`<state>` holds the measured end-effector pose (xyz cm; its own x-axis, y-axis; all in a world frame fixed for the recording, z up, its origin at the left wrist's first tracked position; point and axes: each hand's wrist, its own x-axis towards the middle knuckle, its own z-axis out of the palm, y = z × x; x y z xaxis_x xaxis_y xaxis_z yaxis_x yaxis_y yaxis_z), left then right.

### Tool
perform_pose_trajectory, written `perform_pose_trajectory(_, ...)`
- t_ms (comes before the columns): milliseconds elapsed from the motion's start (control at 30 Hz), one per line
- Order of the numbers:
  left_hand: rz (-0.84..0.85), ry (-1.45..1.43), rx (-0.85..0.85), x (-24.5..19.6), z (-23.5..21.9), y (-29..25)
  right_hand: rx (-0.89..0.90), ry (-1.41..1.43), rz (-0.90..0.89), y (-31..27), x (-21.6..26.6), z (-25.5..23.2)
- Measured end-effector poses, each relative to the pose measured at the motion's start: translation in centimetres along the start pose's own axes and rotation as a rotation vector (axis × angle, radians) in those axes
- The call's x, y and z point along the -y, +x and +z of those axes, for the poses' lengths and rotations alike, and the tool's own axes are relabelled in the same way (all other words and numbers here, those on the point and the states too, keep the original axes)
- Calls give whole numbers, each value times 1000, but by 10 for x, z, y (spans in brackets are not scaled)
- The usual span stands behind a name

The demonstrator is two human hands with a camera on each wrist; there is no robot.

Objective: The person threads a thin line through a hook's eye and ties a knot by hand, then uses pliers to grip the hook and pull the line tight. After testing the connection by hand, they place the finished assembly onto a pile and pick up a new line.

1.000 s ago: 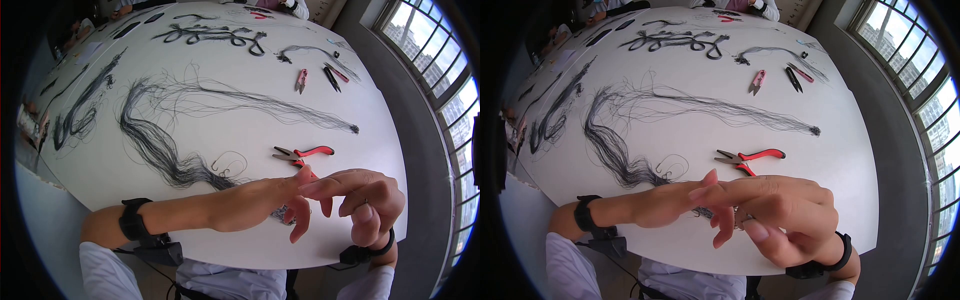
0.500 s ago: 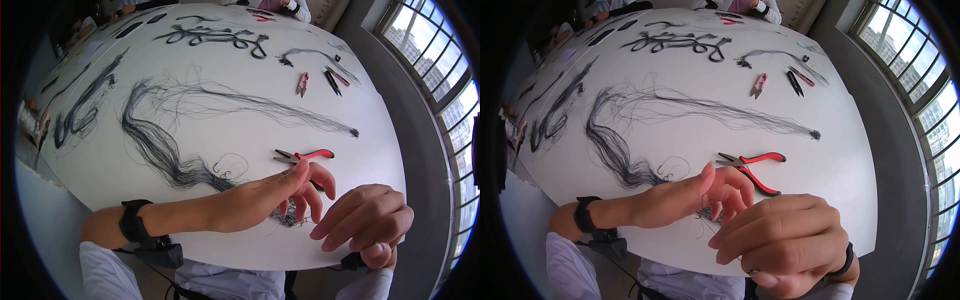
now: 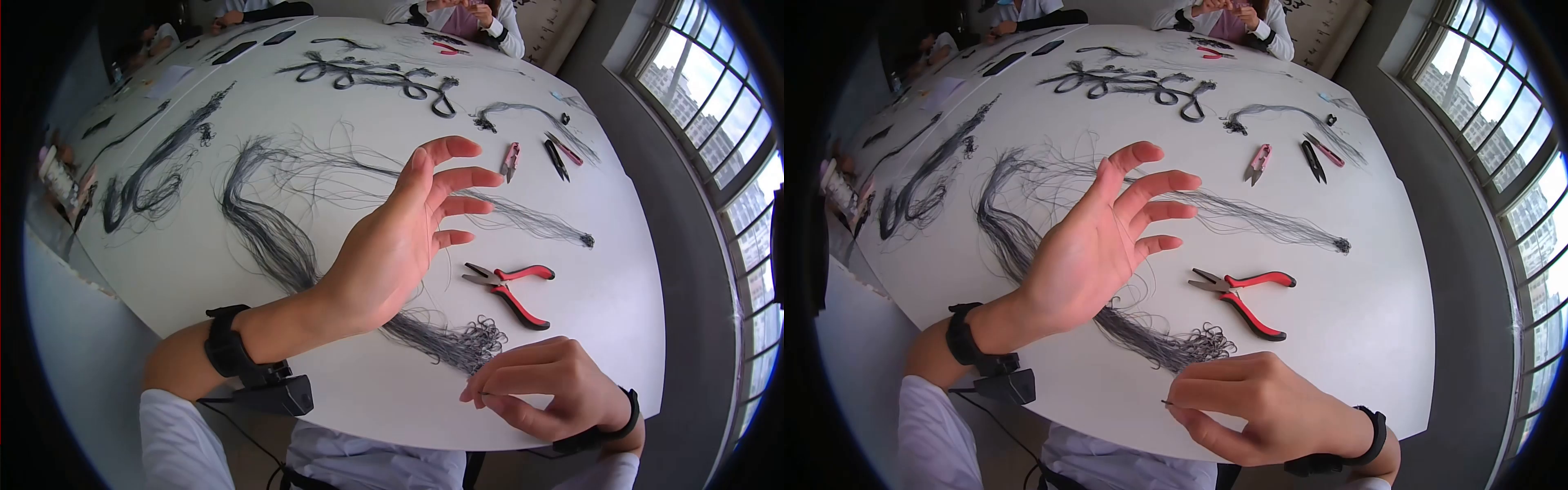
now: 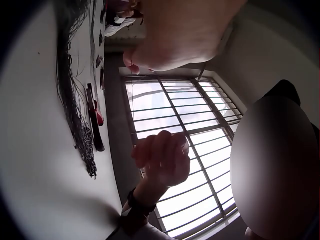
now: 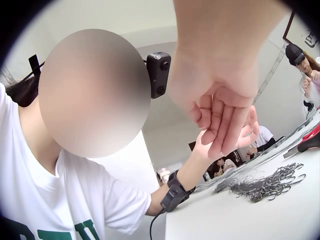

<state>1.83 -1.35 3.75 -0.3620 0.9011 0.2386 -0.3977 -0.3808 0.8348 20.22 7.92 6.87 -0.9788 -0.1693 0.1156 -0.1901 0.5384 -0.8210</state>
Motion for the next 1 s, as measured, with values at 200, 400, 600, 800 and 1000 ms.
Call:
perform_pose_trajectory(200, -86, 331, 352, 12, 1, -2, -210, 156, -268, 0, 4, -3)
perform_pose_trajectory(400, -350, 281, 713, 7, 15, -18, -467, 124, -288, -3, 8, -14)
perform_pose_trajectory(600, -434, 55, 927, 14, 17, -21, -627, 119, -200, -5, 8, -15)
perform_pose_trajectory(800, -736, 45, 1032, 3, 25, -27, -541, 108, -257, -6, 9, -19)
perform_pose_trajectory(1000, -585, -105, 1053, 3, 28, -34, -590, 187, 45, -1, 1, -21)
